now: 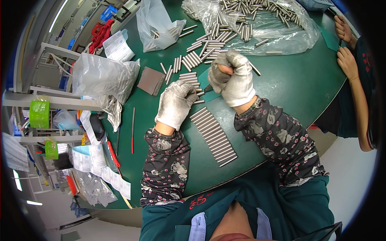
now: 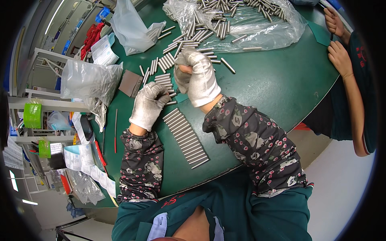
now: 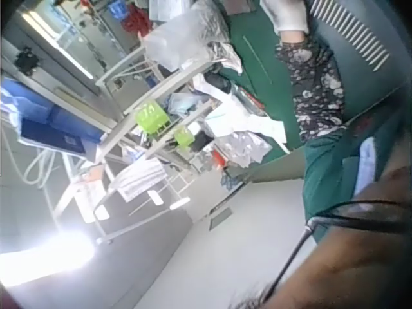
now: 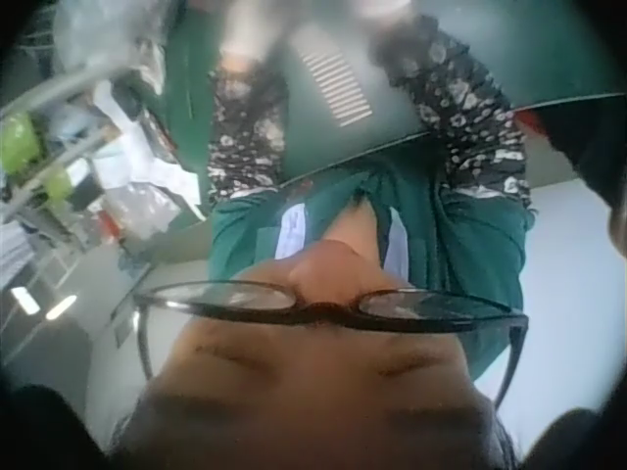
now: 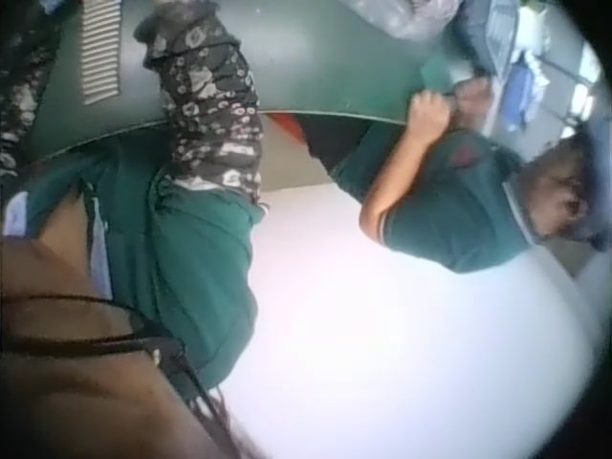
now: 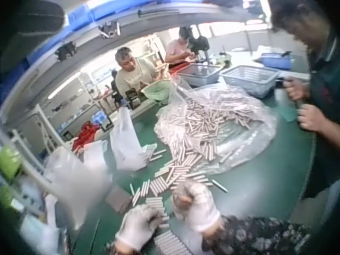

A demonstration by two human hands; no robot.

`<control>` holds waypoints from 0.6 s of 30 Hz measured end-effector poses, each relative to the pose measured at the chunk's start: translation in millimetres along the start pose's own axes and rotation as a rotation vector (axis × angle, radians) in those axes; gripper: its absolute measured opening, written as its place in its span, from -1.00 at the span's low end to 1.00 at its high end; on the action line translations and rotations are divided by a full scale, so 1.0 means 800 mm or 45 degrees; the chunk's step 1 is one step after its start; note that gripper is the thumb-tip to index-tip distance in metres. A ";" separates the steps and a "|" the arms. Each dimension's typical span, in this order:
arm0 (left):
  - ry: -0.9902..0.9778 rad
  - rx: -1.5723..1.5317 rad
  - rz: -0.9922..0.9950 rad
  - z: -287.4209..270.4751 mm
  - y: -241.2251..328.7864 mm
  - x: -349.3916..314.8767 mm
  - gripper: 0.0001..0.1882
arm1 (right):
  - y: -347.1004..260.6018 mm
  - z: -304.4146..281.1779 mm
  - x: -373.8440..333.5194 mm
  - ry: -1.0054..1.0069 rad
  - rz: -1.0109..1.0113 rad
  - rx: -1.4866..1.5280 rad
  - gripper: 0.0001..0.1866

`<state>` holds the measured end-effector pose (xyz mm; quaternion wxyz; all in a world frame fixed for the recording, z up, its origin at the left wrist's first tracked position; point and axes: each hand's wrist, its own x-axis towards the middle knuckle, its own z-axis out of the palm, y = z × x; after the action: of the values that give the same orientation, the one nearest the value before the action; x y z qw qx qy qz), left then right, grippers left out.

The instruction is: Picking up small metal pins and arranging them in a precise row on an assembly strip.

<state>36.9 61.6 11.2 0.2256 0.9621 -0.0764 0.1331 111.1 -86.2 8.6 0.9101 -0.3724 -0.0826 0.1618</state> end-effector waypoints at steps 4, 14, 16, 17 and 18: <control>0.013 0.012 -0.052 0.003 0.000 -0.001 -0.87 | 0.000 -0.002 -0.001 -0.033 0.013 0.029 -0.56; -0.014 0.032 -0.036 -0.001 0.002 0.002 -0.84 | -0.006 0.013 -0.008 -0.310 -0.145 -0.258 -0.61; 0.005 0.052 -0.019 0.002 0.001 0.004 -0.83 | -0.002 0.002 -0.003 -0.454 -0.184 -0.229 -0.61; 0.006 0.037 -0.023 0.003 0.000 0.004 -0.85 | 0.000 0.002 -0.003 -0.455 -0.185 -0.226 -0.61; 0.007 0.023 -0.025 0.004 -0.001 0.004 -0.86 | 0.001 0.002 -0.004 -0.437 -0.189 -0.324 -0.63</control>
<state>40.5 60.4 9.2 0.2185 0.9643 -0.0652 0.1344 107.2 -85.8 9.2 0.8378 -0.4443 -0.2831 0.1436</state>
